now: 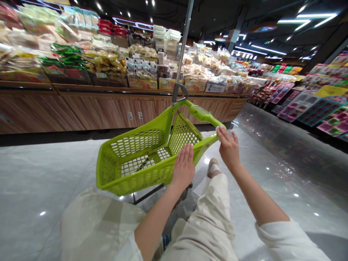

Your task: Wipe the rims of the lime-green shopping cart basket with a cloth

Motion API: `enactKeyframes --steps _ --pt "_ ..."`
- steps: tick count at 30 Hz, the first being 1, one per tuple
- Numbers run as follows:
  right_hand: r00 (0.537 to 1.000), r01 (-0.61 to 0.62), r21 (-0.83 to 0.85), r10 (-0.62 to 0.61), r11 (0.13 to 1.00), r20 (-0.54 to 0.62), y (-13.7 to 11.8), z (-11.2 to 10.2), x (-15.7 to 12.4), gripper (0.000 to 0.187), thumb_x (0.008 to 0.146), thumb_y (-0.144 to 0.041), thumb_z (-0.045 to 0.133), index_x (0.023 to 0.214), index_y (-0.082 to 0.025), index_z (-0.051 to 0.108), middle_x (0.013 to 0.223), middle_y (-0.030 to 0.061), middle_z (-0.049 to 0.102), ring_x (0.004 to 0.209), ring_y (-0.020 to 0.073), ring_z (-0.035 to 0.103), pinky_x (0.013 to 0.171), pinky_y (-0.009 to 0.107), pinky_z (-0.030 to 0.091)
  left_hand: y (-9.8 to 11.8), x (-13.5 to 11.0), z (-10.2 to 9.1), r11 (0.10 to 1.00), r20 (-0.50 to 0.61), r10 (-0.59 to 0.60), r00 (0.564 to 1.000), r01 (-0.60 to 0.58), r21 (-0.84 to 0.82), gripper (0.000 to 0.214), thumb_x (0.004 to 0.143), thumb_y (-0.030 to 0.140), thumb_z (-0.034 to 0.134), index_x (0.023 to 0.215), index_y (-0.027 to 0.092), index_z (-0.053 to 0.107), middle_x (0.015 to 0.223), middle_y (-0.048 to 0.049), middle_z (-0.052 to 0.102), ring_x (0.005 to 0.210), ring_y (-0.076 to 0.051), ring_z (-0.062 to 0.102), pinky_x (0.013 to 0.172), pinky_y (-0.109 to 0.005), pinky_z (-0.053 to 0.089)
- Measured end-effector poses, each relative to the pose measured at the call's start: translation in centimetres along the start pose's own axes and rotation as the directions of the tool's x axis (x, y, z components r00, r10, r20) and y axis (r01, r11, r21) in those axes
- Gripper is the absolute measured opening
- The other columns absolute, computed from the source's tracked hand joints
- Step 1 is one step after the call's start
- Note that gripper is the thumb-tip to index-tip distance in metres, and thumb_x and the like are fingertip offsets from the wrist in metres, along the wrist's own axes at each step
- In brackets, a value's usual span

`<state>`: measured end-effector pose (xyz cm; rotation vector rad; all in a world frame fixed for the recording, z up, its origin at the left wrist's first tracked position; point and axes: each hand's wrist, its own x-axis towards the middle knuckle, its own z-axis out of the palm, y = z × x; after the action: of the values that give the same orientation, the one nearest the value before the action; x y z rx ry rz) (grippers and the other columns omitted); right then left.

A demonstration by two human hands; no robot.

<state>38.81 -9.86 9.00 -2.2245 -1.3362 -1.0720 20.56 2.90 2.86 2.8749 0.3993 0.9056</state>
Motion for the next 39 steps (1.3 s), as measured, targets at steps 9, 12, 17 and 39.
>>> enactKeyframes --steps 9,12,17,39 --pt "0.999 -0.042 -0.011 0.042 0.999 -0.017 0.8 -0.3 0.1 0.066 0.088 0.000 0.033 0.149 -0.023 0.041 0.145 0.0099 0.054 0.134 0.0211 0.052 0.118 0.049 0.030 0.0 -0.1 0.0 1.000 0.003 0.012 1.000 -0.012 0.003 0.081 0.086 0.020 0.045 0.156 0.006 0.004 0.163 -0.0165 0.021 0.152 -0.026 0.016 0.122 -0.045 0.022" --pt "0.996 0.076 0.069 -0.079 0.995 0.034 -0.3 0.0 -0.3 0.068 0.087 0.000 0.032 0.152 -0.021 0.036 0.149 0.0107 0.050 0.139 0.0196 0.046 0.118 0.046 0.032 0.0 0.0 -0.1 1.000 -0.005 0.004 1.000 -0.004 -0.006 0.083 0.085 0.019 0.046 0.156 0.007 0.003 0.163 -0.0166 0.022 0.152 -0.026 0.017 0.122 -0.045 0.023" --pt "0.991 0.097 0.094 -0.106 0.991 0.086 0.2 -0.3 -0.2 0.068 0.086 0.000 0.034 0.150 -0.024 0.040 0.148 0.0082 0.051 0.138 0.0197 0.047 0.121 0.049 0.026 -0.1 0.0 -0.1 1.000 0.015 0.015 1.000 -0.015 0.006 0.080 0.087 0.019 0.044 0.156 0.006 0.007 0.163 -0.0158 0.021 0.152 -0.025 0.015 0.122 -0.044 0.022" --pt "0.987 0.140 0.063 -0.145 0.988 0.073 0.0 -0.3 0.1 0.063 0.086 0.001 0.035 0.144 -0.020 0.047 0.146 0.0090 0.053 0.137 0.0199 0.049 0.122 0.048 0.021 -0.1 0.0 -0.3 1.000 0.016 0.018 1.000 -0.018 0.007 0.079 0.086 0.019 0.045 0.155 0.005 0.009 0.163 -0.0161 0.022 0.152 -0.026 0.016 0.123 -0.043 0.021"
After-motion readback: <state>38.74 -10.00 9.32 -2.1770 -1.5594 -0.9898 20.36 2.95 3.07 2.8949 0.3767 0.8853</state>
